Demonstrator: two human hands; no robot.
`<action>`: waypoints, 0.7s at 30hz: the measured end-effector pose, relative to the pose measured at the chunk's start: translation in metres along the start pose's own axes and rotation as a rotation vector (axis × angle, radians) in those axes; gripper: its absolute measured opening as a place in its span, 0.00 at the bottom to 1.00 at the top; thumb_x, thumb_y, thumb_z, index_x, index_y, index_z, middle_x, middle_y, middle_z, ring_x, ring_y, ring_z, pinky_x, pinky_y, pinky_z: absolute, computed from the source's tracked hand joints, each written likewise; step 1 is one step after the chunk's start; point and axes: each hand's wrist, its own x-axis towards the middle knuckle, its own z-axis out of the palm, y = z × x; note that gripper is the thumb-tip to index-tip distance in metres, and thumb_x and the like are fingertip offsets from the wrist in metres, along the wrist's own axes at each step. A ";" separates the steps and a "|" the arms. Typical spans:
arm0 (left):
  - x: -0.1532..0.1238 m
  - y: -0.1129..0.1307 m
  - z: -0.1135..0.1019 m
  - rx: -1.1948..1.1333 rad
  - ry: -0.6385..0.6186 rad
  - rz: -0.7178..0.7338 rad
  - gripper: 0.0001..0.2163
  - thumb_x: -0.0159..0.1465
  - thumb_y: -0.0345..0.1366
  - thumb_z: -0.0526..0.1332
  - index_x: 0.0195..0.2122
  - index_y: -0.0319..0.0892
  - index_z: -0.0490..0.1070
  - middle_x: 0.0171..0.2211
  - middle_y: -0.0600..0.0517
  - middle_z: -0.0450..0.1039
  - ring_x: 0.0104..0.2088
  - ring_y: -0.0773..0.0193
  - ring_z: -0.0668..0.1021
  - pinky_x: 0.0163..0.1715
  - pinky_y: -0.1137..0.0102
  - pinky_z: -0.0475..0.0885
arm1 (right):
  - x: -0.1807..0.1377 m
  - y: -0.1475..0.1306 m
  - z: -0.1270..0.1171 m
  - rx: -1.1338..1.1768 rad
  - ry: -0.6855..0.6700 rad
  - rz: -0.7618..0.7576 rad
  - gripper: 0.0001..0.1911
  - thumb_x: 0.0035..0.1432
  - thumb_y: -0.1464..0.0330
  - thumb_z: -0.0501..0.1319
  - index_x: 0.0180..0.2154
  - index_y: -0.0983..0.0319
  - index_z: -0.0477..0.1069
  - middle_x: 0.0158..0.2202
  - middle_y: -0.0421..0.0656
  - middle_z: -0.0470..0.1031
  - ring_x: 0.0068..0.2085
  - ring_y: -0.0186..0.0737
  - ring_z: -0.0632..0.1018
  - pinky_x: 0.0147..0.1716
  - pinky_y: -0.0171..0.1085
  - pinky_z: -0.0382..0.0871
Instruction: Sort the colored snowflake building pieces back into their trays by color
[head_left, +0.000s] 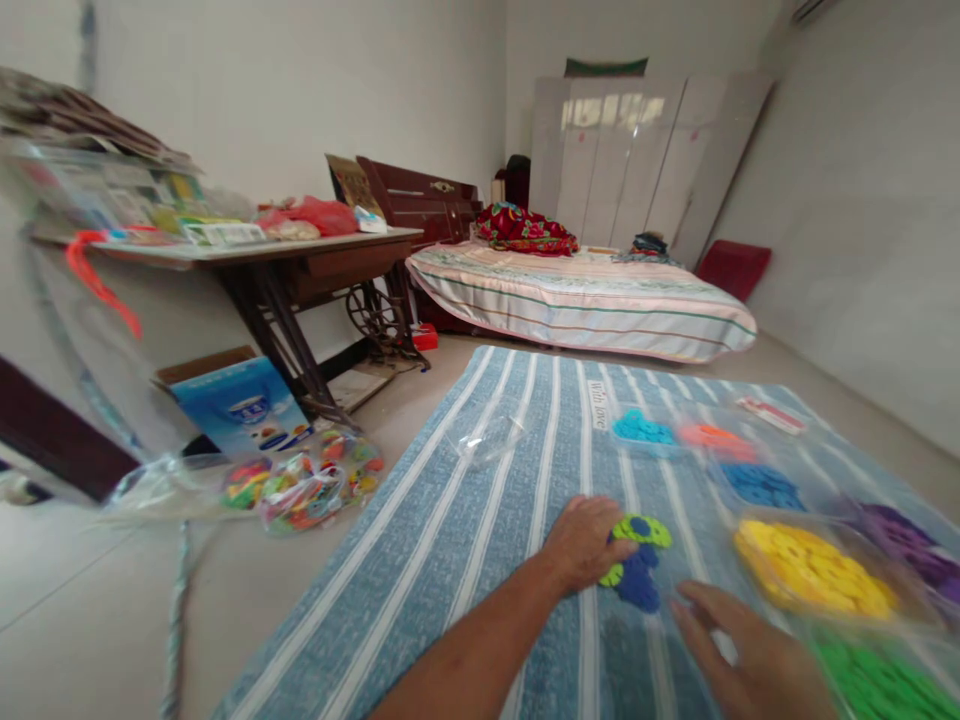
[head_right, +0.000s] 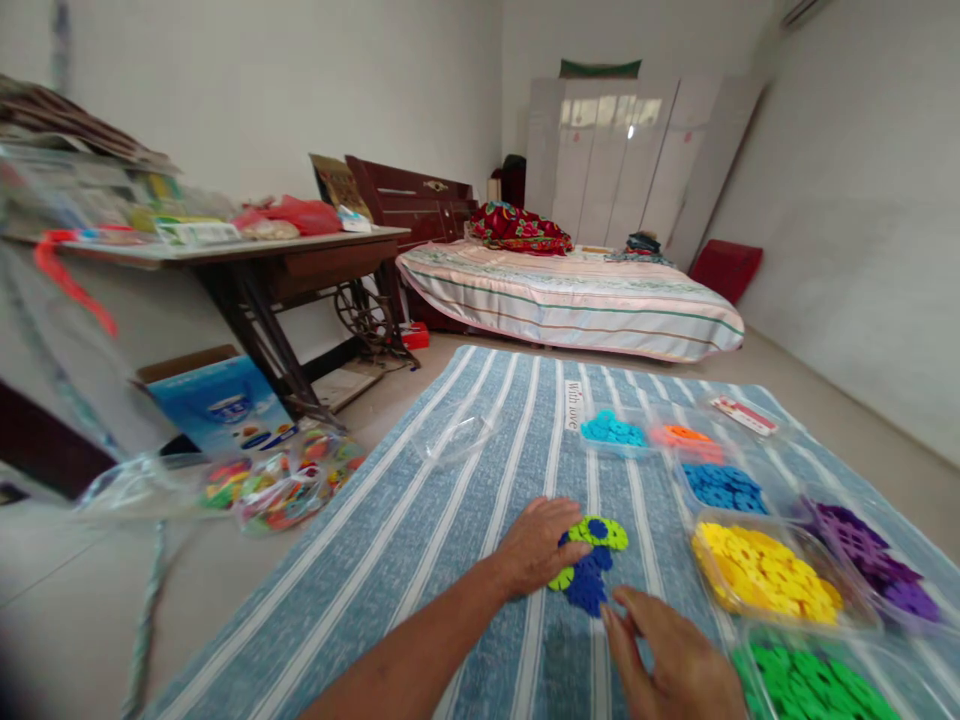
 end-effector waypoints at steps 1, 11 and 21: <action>0.000 -0.001 0.000 -0.007 0.009 0.001 0.18 0.64 0.47 0.54 0.51 0.44 0.66 0.52 0.48 0.69 0.53 0.58 0.69 0.56 0.60 0.57 | 0.000 0.003 0.007 -0.049 0.001 -0.027 0.15 0.61 0.57 0.53 0.39 0.59 0.72 0.33 0.43 0.77 0.32 0.38 0.78 0.30 0.33 0.74; -0.001 -0.002 -0.001 -0.023 0.028 -0.011 0.17 0.63 0.44 0.56 0.51 0.45 0.66 0.54 0.49 0.68 0.54 0.59 0.68 0.58 0.59 0.55 | -0.024 0.012 0.066 -0.258 -0.091 0.005 0.23 0.54 0.57 0.58 0.49 0.61 0.67 0.50 0.52 0.70 0.49 0.53 0.73 0.44 0.49 0.71; -0.001 -0.003 -0.003 -0.023 -0.005 -0.014 0.18 0.63 0.42 0.56 0.53 0.45 0.64 0.56 0.48 0.66 0.58 0.59 0.65 0.60 0.57 0.53 | -0.027 0.017 0.081 -0.244 0.025 -0.050 0.21 0.60 0.56 0.53 0.48 0.63 0.67 0.48 0.53 0.71 0.48 0.52 0.73 0.44 0.50 0.71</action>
